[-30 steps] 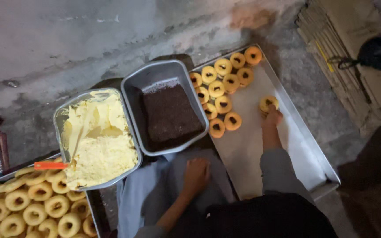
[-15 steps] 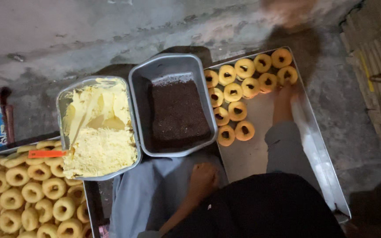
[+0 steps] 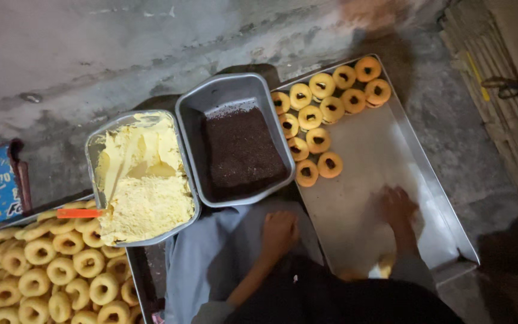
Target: The person repeatedly picks donuts from a tray, dips them into a yellow creamy substance, then into a dark granular coating, and places them onto a second tray. The process is repeated continuously throughout the clip.
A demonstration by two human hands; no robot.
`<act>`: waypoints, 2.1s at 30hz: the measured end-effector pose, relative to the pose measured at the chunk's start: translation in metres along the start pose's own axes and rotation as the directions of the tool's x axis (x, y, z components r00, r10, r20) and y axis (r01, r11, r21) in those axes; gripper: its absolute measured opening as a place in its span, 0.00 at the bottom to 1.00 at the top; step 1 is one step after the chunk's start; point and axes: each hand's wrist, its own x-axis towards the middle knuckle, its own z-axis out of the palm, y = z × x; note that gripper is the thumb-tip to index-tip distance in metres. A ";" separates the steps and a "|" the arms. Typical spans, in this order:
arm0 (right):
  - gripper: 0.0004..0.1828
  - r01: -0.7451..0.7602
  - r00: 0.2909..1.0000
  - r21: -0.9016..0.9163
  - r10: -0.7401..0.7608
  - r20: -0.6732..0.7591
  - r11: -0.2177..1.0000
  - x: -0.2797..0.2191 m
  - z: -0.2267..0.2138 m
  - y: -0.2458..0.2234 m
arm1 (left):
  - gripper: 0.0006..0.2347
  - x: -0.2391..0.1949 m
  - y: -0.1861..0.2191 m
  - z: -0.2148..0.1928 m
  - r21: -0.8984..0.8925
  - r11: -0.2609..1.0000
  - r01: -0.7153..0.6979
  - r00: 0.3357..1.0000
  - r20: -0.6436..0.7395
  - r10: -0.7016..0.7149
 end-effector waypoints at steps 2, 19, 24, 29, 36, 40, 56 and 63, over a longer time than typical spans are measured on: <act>0.27 -0.034 0.999 -0.094 0.036 0.023 0.995 -0.045 -0.018 0.034 | 0.04 -0.005 -0.001 -0.001 0.000 0.999 -0.053 0.994 -0.095 0.053; 0.37 0.119 0.980 -0.260 -0.072 0.185 0.958 -0.230 0.023 0.081 | 0.02 -0.046 -0.029 -0.033 -0.188 0.965 -0.185 0.975 -0.161 0.155; 0.40 0.311 0.950 -0.263 -0.289 0.118 0.914 -0.218 0.055 0.045 | 0.02 -0.058 -0.029 -0.043 -0.164 0.958 -0.234 0.956 -0.216 0.197; 0.24 0.573 0.784 -0.176 -0.597 -0.168 0.801 -0.203 0.094 -0.025 | 0.02 -0.058 -0.034 -0.037 -0.227 0.962 -0.148 0.986 -0.107 0.127; 0.27 0.350 0.932 -0.169 -0.360 -0.033 0.921 -0.210 0.113 -0.063 | 0.03 -0.066 -0.040 -0.027 -0.251 0.963 -0.095 0.994 -0.083 0.076; 0.13 0.393 0.883 -0.546 -0.469 0.000 0.740 -0.223 0.099 -0.047 | 0.04 -0.073 -0.034 -0.034 -0.179 0.979 -0.099 0.993 -0.087 0.084; 0.53 0.084 0.986 -0.025 -0.086 -0.140 0.996 -0.190 0.062 -0.025 | 0.07 -0.089 -0.041 -0.017 -0.211 0.976 -0.050 0.996 -0.080 0.034; 0.30 0.812 0.573 0.147 -0.723 -0.386 0.564 -0.275 0.090 -0.115 | 0.17 -0.080 -0.040 -0.006 -0.803 0.408 0.434 0.884 0.291 -0.366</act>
